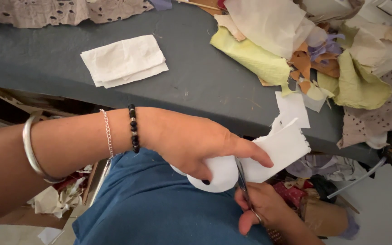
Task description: Cutting small shapes out of white fabric using scissors on a table filled with various fabric scraps and sewing supplies.
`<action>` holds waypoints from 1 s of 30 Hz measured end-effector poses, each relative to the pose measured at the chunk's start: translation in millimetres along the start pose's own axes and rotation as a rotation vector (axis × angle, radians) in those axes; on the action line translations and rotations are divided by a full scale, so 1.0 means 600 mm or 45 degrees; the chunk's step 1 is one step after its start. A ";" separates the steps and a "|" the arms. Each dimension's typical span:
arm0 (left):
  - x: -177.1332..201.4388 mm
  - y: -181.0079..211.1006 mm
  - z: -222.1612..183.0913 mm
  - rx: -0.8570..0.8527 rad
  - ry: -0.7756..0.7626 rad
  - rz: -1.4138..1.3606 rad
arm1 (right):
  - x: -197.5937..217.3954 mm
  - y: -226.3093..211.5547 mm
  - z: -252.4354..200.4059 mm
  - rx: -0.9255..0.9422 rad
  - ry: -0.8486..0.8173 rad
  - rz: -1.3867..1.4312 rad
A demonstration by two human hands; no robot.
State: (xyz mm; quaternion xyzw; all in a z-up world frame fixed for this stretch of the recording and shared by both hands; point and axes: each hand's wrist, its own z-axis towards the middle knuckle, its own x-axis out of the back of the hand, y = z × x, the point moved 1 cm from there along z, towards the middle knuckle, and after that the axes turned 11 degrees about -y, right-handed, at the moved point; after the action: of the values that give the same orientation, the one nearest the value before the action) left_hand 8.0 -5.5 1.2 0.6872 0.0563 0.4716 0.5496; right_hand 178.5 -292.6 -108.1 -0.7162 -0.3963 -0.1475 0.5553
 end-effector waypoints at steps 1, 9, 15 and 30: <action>0.001 0.001 -0.001 0.015 -0.007 -0.004 | -0.002 0.003 -0.001 -0.011 0.016 0.004; 0.000 0.003 0.000 0.002 -0.021 -0.045 | 0.008 -0.023 0.006 0.051 0.017 -0.023; -0.001 0.009 -0.006 -0.122 0.007 -0.203 | 0.012 -0.042 0.013 0.243 0.129 0.039; -0.100 0.003 0.058 -0.150 1.037 -0.142 | -0.002 -0.045 0.022 0.217 0.432 0.487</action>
State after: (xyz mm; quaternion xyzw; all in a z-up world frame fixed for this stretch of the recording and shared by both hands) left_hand -1.1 -66.5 -31.1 0.4076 0.2792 0.6770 0.5455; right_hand 155.2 -279.4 -95.0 -0.6936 -0.1661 -0.1240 0.6899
